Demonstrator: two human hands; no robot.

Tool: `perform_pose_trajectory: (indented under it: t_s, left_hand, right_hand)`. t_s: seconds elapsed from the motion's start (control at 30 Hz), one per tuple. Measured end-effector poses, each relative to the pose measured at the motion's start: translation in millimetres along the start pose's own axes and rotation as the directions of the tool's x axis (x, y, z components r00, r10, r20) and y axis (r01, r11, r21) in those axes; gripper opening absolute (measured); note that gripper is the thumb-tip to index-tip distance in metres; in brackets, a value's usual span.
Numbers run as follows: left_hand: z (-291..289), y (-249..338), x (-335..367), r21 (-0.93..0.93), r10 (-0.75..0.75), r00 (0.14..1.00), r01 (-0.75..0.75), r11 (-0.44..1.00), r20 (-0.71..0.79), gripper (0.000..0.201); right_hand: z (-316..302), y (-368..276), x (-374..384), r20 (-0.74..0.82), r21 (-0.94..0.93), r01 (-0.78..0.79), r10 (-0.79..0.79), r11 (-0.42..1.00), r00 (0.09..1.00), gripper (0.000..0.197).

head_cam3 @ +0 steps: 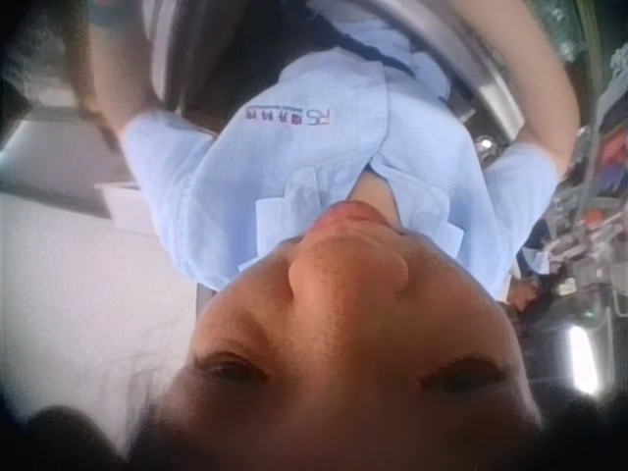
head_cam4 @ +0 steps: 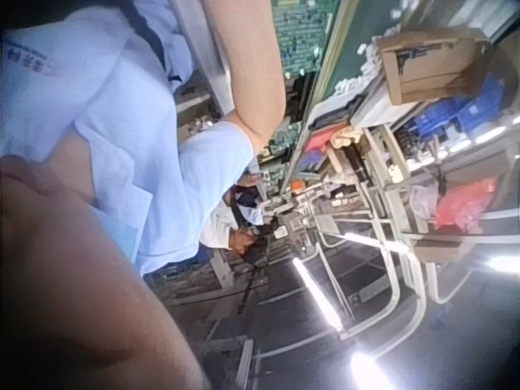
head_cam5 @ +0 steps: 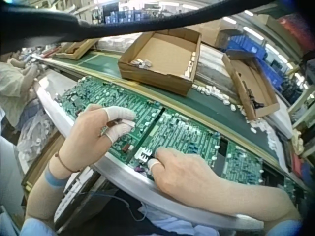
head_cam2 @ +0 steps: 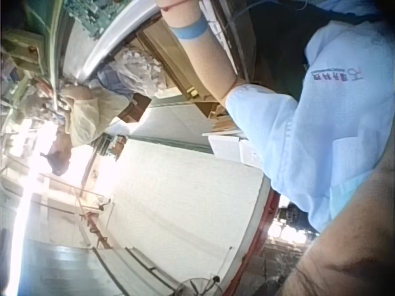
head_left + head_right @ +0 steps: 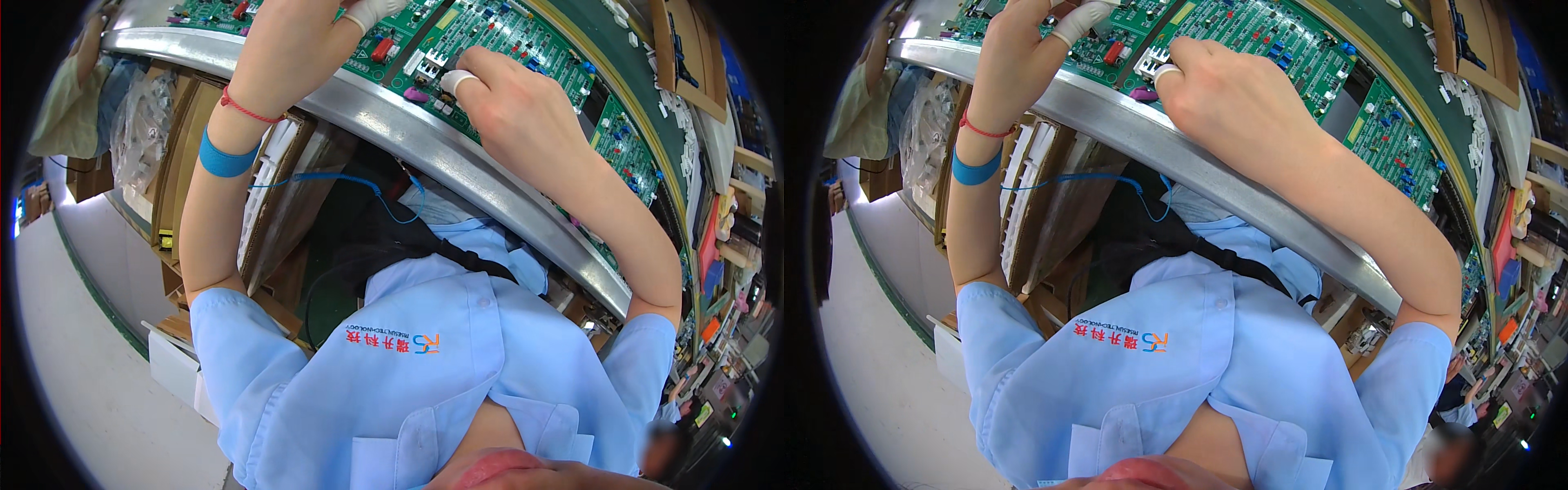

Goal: Assembling electronic components onto printed circuit boards on an assembly line.

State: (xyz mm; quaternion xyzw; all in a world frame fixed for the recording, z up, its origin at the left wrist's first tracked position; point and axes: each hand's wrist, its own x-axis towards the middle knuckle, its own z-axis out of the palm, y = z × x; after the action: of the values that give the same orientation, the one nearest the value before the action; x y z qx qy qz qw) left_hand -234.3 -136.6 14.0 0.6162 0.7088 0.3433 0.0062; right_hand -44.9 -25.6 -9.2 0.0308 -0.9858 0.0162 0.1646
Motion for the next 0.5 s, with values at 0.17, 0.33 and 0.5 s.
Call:
perform_pose_trajectory:
  t_s: [0.17,0.33,0.5]
  left_hand:
    - [2.4,2.7,0.3,-0.008,-0.008,1.000,0.008,1.000,0.011,0.017]
    - [20.4,-10.3,4.1,-0.353,0.191,0.971,-0.231,0.907,-0.146,0.016]
    - [21.7,-6.8,5.5,-0.645,0.273,0.906,-0.422,0.637,-0.324,0.017]
  right_hand:
    - [-3.3,-2.1,4.0,0.047,-0.017,-0.017,0.018,1.000,0.999,0.005]
    - [-5.9,-4.4,7.5,0.090,-0.042,-0.032,0.036,0.999,0.995,0.007]
    - [-7.9,-3.1,8.2,0.097,-0.035,-0.037,0.040,0.999,0.994,0.009]
